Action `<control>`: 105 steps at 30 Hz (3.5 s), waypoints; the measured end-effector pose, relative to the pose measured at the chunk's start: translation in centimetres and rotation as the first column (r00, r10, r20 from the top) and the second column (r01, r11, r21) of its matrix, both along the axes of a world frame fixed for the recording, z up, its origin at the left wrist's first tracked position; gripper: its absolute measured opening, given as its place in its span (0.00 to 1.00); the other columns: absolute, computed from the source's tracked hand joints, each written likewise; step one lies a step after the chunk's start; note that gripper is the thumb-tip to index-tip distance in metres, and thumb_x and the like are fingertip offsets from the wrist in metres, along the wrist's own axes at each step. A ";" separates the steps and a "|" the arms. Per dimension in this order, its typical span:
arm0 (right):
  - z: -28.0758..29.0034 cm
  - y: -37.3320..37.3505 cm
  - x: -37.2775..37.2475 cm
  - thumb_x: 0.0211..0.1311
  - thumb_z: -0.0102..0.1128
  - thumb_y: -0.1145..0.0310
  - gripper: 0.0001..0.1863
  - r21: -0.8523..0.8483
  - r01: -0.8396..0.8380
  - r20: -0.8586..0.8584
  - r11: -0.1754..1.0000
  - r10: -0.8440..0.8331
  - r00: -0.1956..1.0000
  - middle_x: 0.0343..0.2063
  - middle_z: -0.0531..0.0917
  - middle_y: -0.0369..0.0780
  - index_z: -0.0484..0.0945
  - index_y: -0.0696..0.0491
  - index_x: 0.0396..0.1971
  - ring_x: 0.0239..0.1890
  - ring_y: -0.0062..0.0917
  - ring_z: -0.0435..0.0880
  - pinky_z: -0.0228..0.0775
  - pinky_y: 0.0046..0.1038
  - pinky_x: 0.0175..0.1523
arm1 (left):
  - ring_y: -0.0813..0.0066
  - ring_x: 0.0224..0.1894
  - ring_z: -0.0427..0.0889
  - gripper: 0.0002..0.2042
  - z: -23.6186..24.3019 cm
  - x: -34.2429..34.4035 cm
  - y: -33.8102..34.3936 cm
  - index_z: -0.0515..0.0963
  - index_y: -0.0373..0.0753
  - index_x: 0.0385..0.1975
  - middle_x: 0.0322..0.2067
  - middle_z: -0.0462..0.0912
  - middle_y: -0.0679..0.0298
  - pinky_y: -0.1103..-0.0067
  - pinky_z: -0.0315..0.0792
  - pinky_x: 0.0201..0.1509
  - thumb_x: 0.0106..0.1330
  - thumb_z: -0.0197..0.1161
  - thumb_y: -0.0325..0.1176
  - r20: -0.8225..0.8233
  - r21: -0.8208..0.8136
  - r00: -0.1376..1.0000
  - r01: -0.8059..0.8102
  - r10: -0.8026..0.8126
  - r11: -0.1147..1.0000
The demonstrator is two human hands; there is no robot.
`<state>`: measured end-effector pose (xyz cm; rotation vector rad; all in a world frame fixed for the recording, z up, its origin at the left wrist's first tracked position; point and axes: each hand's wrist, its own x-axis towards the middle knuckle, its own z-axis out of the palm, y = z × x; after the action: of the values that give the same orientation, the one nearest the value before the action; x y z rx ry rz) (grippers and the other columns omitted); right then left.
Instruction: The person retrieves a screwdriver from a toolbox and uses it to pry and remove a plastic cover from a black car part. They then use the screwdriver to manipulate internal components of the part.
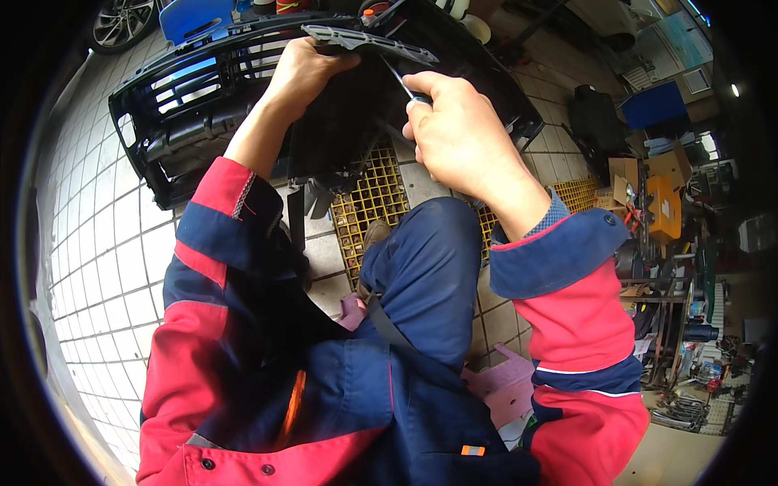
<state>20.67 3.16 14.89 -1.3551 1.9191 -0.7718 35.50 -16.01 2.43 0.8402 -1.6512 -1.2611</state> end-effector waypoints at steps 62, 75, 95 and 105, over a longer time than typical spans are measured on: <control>-0.2 -1.8 -5.8 0.80 0.56 0.71 0.23 0.226 0.116 0.370 0.967 -0.195 0.908 0.38 0.82 0.37 0.76 0.56 0.72 0.25 0.11 0.74 0.68 0.14 0.22 | 0.73 0.40 0.90 0.12 -5.6 -2.0 0.9 0.90 0.34 0.47 0.41 0.95 0.59 0.74 0.81 0.51 0.63 0.78 0.26 -0.103 0.120 0.983 -0.141 0.154 0.983; -10.6 2.5 -5.3 0.74 0.61 0.66 0.22 -0.260 -0.253 -0.754 0.932 -0.032 0.656 0.37 0.83 0.47 0.76 0.44 0.66 0.31 0.54 0.86 0.82 0.53 0.38 | 0.74 0.42 0.88 0.12 -3.3 -0.7 4.5 0.89 0.30 0.47 0.42 0.94 0.60 0.74 0.79 0.52 0.64 0.73 0.23 -0.126 0.204 0.992 0.030 -0.004 0.979; -10.6 10.1 -11.1 0.68 0.73 0.69 0.23 -0.321 0.245 0.391 0.915 -0.107 0.914 0.47 0.85 0.39 0.80 0.59 0.60 0.23 0.12 0.78 0.70 0.17 0.25 | 0.77 0.42 0.88 0.14 -2.9 1.5 4.1 0.88 0.31 0.46 0.42 0.92 0.64 0.78 0.81 0.51 0.64 0.59 0.16 -0.338 0.239 0.919 0.291 -0.202 0.927; -10.7 -0.8 -10.7 0.64 0.78 0.72 0.10 -0.223 0.214 0.324 0.951 -0.135 0.937 0.31 0.93 0.36 0.90 0.58 0.43 0.32 0.14 0.87 0.79 0.23 0.38 | 0.77 0.47 0.87 0.12 -4.2 0.4 2.5 0.88 0.32 0.48 0.45 0.92 0.65 0.77 0.78 0.57 0.66 0.63 0.19 -0.366 0.295 0.906 0.331 -0.214 0.896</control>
<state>9.98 2.39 4.20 -1.1350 1.7515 -1.2769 35.85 -13.55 -1.82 0.5679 -1.3268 -1.8299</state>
